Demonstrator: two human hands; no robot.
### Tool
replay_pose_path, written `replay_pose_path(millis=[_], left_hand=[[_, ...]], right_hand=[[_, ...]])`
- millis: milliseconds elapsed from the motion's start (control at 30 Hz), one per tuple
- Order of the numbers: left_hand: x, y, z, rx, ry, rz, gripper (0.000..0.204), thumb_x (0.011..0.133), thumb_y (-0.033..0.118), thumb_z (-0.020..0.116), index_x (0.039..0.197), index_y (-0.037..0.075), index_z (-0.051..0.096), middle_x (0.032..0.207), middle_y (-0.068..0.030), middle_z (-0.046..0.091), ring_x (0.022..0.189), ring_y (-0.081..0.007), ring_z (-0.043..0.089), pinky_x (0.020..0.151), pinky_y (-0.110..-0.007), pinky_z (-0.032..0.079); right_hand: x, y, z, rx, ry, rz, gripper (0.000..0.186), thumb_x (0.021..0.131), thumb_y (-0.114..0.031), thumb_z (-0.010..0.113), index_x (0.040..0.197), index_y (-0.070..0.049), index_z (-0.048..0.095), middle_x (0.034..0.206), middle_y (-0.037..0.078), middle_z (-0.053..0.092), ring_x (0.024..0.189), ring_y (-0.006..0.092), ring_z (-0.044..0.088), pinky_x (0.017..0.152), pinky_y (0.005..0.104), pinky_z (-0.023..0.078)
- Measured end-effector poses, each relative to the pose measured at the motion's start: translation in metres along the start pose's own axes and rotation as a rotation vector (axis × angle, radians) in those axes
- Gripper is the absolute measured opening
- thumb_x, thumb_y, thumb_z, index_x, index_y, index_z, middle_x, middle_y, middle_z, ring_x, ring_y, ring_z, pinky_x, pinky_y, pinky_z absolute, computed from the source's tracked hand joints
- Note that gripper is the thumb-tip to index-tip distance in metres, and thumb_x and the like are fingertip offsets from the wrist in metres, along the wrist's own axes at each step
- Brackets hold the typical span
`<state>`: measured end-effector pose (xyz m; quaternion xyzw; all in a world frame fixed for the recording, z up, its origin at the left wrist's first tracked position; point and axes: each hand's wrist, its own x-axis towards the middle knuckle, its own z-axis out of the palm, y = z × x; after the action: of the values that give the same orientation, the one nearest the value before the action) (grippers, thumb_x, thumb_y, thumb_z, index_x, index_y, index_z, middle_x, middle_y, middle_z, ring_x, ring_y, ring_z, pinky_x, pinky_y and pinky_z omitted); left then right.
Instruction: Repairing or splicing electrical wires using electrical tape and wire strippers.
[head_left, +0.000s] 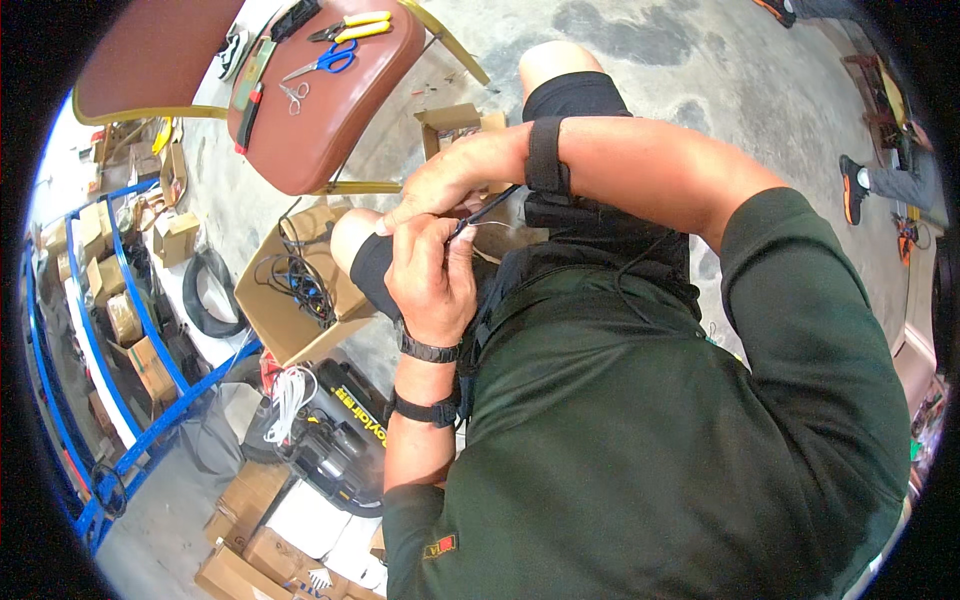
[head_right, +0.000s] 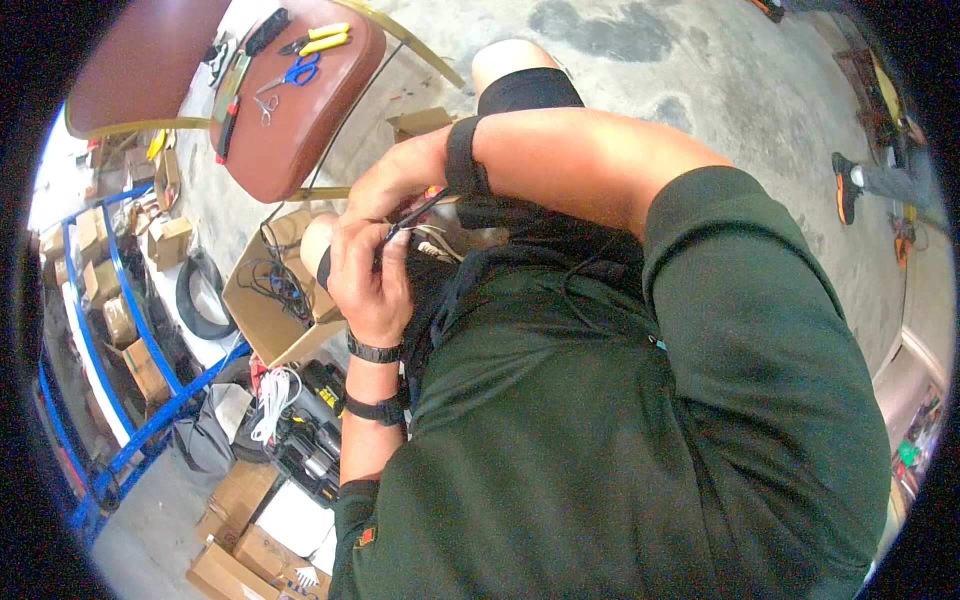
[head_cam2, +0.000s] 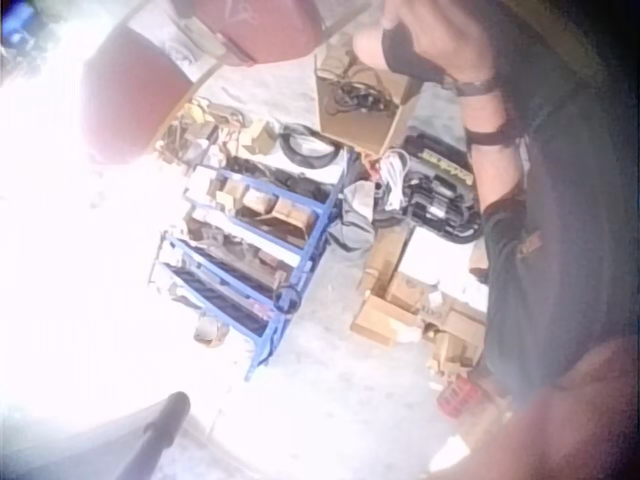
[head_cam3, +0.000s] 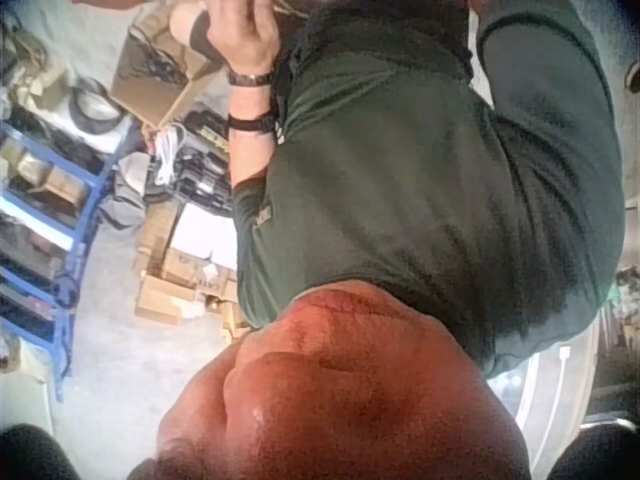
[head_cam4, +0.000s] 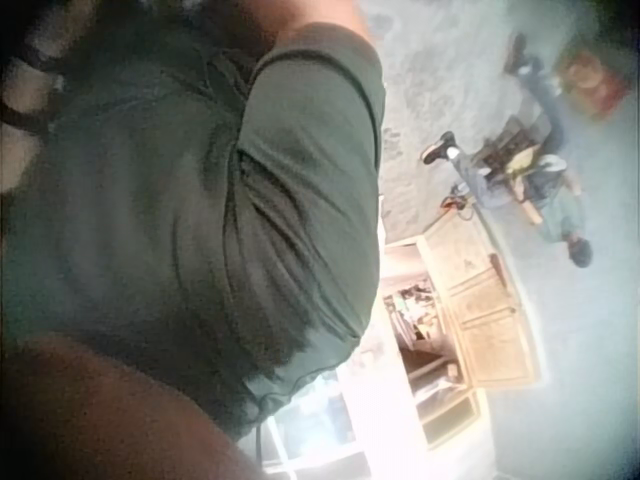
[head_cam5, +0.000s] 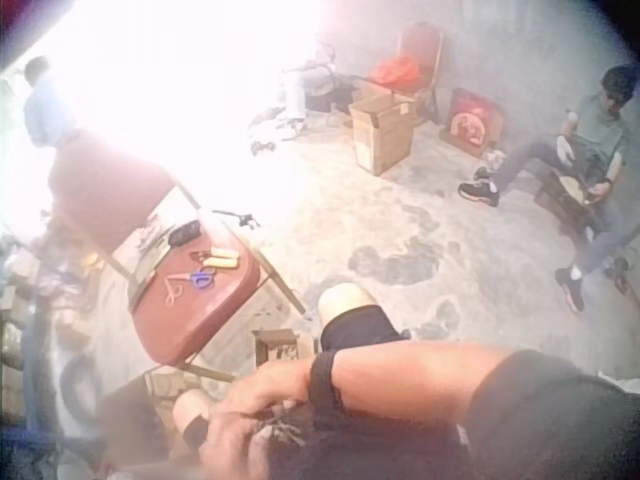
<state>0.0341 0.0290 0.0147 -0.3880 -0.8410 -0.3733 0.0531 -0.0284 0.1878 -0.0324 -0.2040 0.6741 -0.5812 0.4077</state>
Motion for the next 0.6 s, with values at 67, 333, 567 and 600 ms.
replay_pose_path(millis=[67, 333, 567, 600], left_hand=[[0.000, 0.000, -0.001, 0.015, 0.021, 0.018, 0.014, 0.082, 0.002, 0.072, 0.094, 0.001, 0.066, 0.086, -0.0152, 0.065, 0.078, -0.0303, 0.064, 0.073, -0.037, 0.051], [0.004, -0.004, -0.002, -0.001, -0.051, 0.044, 0.019, 0.081, -0.001, 0.071, 0.099, 0.002, 0.067, 0.085, -0.0153, 0.064, 0.078, -0.0300, 0.064, 0.072, -0.036, 0.051], [0.010, -0.007, -0.003, -0.004, -0.093, 0.095, 0.017, 0.083, 0.001, 0.069, 0.099, 0.003, 0.064, 0.083, -0.0131, 0.062, 0.072, -0.0318, 0.064, 0.065, -0.036, 0.051], [0.011, -0.009, -0.002, -0.006, -0.092, 0.099, 0.016, 0.084, 0.001, 0.069, 0.099, 0.003, 0.064, 0.083, -0.0133, 0.062, 0.073, -0.0326, 0.064, 0.065, -0.037, 0.051]], right_hand=[[-0.001, -0.001, -0.005, 0.053, -0.101, 0.005, 0.027, 0.095, -0.031, 0.056, 0.105, -0.007, 0.063, 0.092, -0.002, 0.062, 0.078, 0.0098, 0.053, 0.063, 0.0266, 0.045], [0.010, -0.003, 0.000, -0.221, -0.091, -0.019, 0.023, 0.088, -0.016, 0.062, 0.108, -0.003, 0.062, 0.096, 0.002, 0.063, 0.085, 0.0127, 0.054, 0.071, 0.0304, 0.047], [-0.020, -0.012, -0.003, -0.151, 0.038, 0.012, 0.028, 0.088, -0.025, 0.063, 0.105, -0.002, 0.064, 0.086, 0.003, 0.063, 0.074, 0.0178, 0.058, 0.062, 0.0340, 0.048], [-0.012, -0.004, -0.004, -0.149, 0.038, 0.012, 0.028, 0.088, -0.025, 0.063, 0.105, -0.002, 0.064, 0.086, 0.003, 0.063, 0.074, 0.0178, 0.058, 0.062, 0.0340, 0.048]])
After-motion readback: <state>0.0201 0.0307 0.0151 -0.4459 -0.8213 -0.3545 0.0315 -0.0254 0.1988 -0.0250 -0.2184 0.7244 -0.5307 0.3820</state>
